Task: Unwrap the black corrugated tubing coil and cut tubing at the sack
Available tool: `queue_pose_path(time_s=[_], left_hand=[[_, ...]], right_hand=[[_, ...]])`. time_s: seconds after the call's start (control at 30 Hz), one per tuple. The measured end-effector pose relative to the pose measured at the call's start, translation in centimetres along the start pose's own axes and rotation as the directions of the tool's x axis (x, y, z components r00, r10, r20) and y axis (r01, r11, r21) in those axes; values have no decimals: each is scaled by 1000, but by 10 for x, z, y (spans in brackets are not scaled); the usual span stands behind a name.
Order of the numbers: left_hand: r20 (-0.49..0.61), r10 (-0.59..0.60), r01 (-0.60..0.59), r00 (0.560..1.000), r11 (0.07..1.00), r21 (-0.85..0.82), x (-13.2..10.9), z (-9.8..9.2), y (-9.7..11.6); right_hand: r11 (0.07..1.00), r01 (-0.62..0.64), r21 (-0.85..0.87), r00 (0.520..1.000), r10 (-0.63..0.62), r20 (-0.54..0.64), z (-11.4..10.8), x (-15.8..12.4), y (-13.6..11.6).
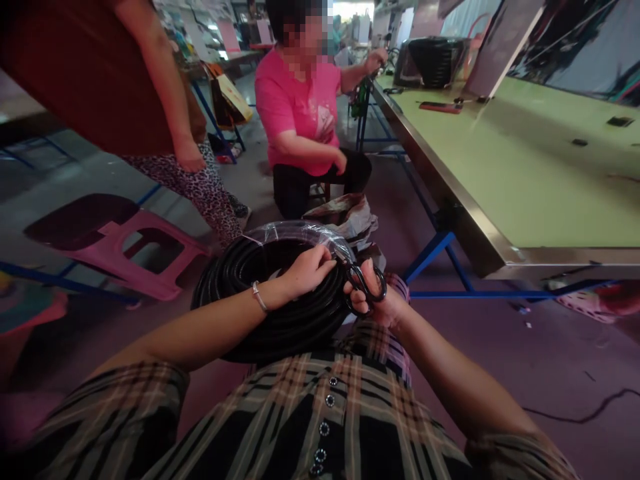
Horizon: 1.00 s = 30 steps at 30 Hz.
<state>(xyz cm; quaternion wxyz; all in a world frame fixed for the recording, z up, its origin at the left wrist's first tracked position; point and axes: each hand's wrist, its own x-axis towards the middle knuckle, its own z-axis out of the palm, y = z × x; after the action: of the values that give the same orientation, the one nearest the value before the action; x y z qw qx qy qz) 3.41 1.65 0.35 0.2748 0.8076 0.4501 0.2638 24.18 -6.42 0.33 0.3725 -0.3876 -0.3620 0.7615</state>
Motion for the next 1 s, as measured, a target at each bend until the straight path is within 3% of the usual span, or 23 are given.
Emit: queue_pose_path(time_s=[0.1, 0.2, 0.43, 0.67, 0.83, 1.0], left_hand=[[-17, -37, 36, 999, 998, -49, 4, 0, -3], [36, 22, -21, 999, 1000, -11, 9, -1, -4], [78, 82, -93, 994, 983, 157, 17, 3, -3], [2, 50, -49, 999, 986, 162, 18, 4, -5], [-13, 41, -39, 999, 988, 152, 17, 3, -5], [-1, 82, -82, 997, 986, 146, 17, 4, -6]], right_hand=[[998, 38, -43, 999, -39, -18, 1, -4, 2], [995, 47, -84, 999, -49, -22, -2, -7, 3], [984, -34, -172, 996, 48, 80, -19, -5, -11], [968, -144, -206, 955, 191, 226, -31, -11, -26], [959, -163, -233, 950, 216, 224, -31, -12, -27], [950, -112, -291, 960, 179, 216, -34, 7, -38]])
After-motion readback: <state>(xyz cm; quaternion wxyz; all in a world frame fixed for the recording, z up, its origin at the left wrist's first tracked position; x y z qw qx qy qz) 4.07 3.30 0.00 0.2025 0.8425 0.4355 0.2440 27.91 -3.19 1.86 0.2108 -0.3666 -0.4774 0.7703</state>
